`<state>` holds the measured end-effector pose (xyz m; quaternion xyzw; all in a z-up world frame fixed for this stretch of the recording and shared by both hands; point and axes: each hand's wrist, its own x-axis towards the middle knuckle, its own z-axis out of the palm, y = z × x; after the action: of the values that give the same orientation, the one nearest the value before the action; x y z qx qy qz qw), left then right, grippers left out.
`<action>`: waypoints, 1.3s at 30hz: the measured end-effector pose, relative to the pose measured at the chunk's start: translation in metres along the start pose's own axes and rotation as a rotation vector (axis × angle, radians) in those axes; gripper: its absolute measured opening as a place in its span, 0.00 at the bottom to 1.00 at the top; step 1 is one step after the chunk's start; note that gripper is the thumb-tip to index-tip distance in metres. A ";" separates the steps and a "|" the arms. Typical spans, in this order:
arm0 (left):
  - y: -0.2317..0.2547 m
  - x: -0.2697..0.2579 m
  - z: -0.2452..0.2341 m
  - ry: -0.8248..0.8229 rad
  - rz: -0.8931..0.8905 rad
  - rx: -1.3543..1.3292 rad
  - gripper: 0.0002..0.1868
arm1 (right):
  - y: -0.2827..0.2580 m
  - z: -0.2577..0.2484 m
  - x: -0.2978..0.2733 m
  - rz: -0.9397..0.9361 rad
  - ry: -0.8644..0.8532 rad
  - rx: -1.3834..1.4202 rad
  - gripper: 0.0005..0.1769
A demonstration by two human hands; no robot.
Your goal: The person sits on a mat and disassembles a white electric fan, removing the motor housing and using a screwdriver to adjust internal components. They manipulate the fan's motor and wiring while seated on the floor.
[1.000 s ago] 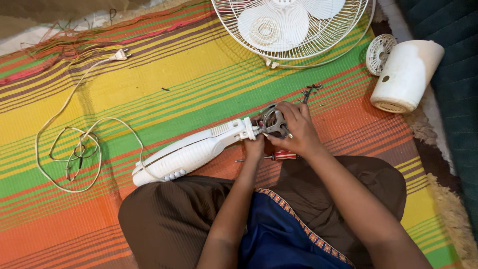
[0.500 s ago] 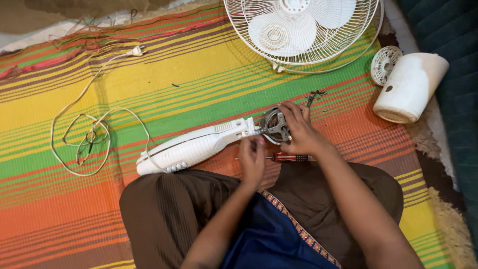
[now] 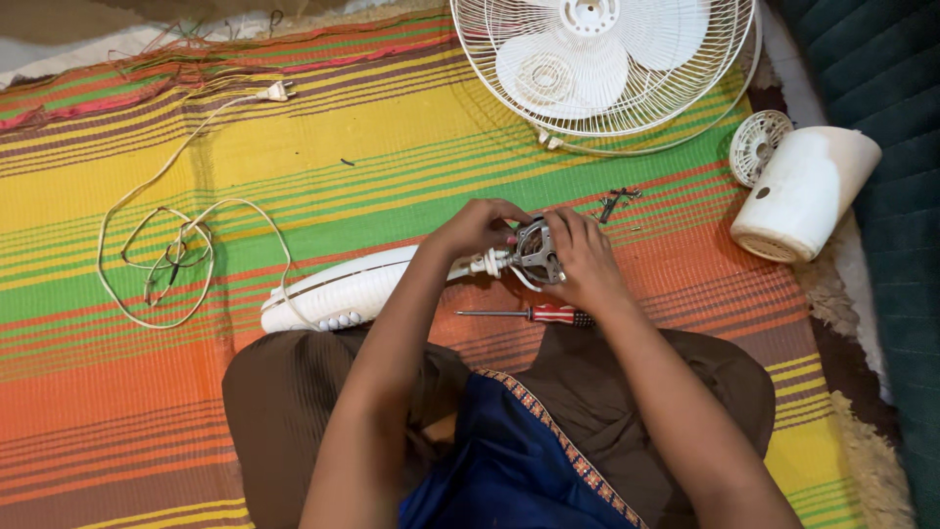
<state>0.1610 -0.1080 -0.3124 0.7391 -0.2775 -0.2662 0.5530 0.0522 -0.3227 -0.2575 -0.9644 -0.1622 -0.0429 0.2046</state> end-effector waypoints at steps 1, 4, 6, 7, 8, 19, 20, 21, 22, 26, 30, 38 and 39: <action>-0.001 0.004 -0.003 -0.036 -0.003 -0.022 0.21 | 0.001 0.000 0.001 -0.003 -0.002 0.013 0.61; 0.001 0.012 -0.013 -0.083 -0.123 -0.088 0.21 | 0.003 -0.001 0.004 -0.030 -0.001 0.055 0.60; 0.004 0.017 -0.018 -0.110 -0.050 -0.069 0.20 | 0.007 -0.003 0.005 -0.071 0.006 0.084 0.60; 0.006 0.019 -0.019 -0.126 -0.012 -0.062 0.20 | 0.008 -0.003 0.004 -0.075 0.007 0.096 0.60; 0.006 0.021 -0.021 -0.135 0.054 -0.013 0.22 | 0.010 -0.003 0.005 -0.079 0.008 0.108 0.59; -0.025 0.032 -0.025 -0.202 0.088 -0.186 0.23 | 0.019 0.008 0.011 0.065 0.137 0.301 0.62; -0.027 0.031 -0.025 -0.214 0.060 -0.170 0.23 | 0.019 0.008 0.011 0.104 0.117 0.320 0.62; -0.028 0.032 -0.027 -0.222 0.035 -0.154 0.22 | 0.019 0.008 0.012 0.137 0.096 0.337 0.62; -0.028 0.033 -0.029 -0.231 0.009 -0.137 0.21 | 0.019 0.008 0.013 0.144 0.080 0.329 0.62; -0.024 0.036 -0.032 -0.225 0.089 -0.100 0.20 | 0.021 0.006 0.019 0.098 0.082 0.282 0.60; -0.023 0.037 -0.034 -0.218 0.117 -0.080 0.18 | 0.020 0.002 0.023 0.036 0.109 0.282 0.56; -0.032 0.040 -0.032 -0.207 0.165 -0.084 0.17 | 0.018 0.000 0.024 0.085 0.082 0.278 0.56; -0.034 0.040 -0.032 -0.194 0.203 -0.062 0.18 | 0.019 0.000 0.024 0.093 0.080 0.283 0.56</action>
<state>0.2154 -0.1072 -0.3404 0.6605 -0.3946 -0.2874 0.5704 0.0808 -0.3318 -0.2614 -0.9299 -0.1135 -0.0485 0.3466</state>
